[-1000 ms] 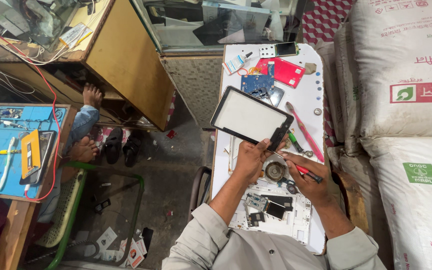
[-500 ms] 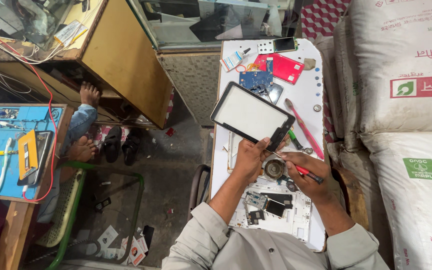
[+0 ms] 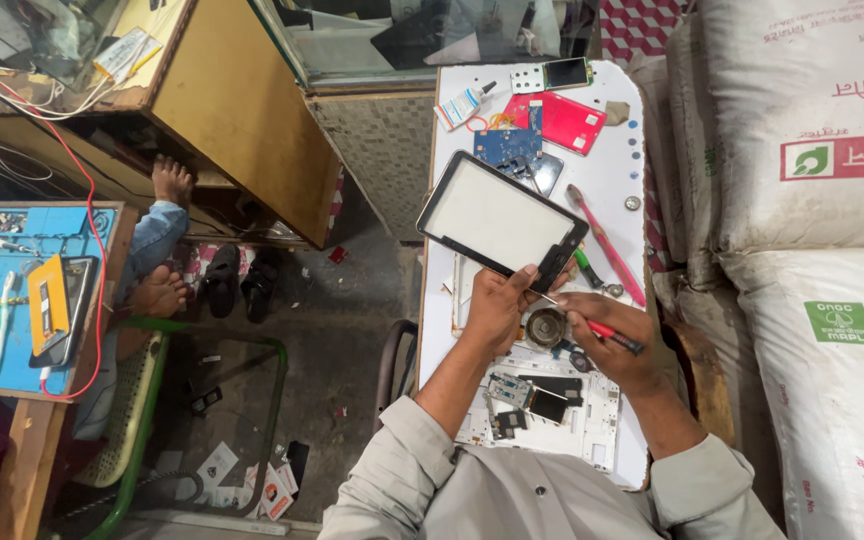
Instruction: The person holds a tablet in one hand and uses a small screwdriver to pry along the edge of the tablet's screen assembly, working around the bezel over a workbench covered with disassembled phone parts and tools. The tablet remains held in the lap-facing position as they continue prying along the edge.
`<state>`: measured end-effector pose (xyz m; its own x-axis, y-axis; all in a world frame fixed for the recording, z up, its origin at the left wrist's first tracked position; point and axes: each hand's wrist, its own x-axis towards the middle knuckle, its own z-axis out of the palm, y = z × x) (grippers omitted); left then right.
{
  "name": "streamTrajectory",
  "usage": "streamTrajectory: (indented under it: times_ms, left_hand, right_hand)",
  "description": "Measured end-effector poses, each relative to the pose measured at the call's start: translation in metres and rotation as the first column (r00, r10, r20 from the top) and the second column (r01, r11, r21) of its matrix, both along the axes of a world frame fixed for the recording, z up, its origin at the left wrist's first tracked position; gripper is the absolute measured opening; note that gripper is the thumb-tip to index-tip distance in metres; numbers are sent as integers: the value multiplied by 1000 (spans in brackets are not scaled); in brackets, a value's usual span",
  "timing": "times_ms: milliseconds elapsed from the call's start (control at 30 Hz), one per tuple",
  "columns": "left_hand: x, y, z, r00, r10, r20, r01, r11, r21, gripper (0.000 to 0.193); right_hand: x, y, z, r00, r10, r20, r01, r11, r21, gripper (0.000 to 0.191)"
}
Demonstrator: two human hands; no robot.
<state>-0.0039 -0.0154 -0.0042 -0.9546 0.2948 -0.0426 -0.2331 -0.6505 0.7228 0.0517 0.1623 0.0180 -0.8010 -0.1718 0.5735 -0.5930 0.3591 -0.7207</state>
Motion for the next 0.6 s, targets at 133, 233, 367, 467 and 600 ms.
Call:
streamTrajectory:
  times_ms: [133, 233, 367, 467, 600]
  left_hand:
    - [0, -1, -3, 999, 2, -33, -3, 999, -43, 28]
    - [-2, 1, -11, 998, 53, 21, -52, 998, -36, 18]
    - [-1, 6, -34, 984, 154, 92, -125, 957, -261, 15]
    - [2, 7, -44, 983, 142, 117, -120, 976, -184, 16]
    - [8, 1, -31, 996, 37, 78, -37, 999, -5, 21]
  right_hand:
    - [0, -7, 8, 995, -95, -9, 94, 992, -85, 14]
    - [3, -9, 17, 993, -118, -1, 118, 987, -106, 14]
    - [14, -2, 16, 997, -1, 73, -1, 1000, 27, 17]
    - [16, 2, 8, 989, -66, 131, 70, 997, -28, 12]
    - [13, 3, 4, 989, -50, 137, 64, 993, -100, 12]
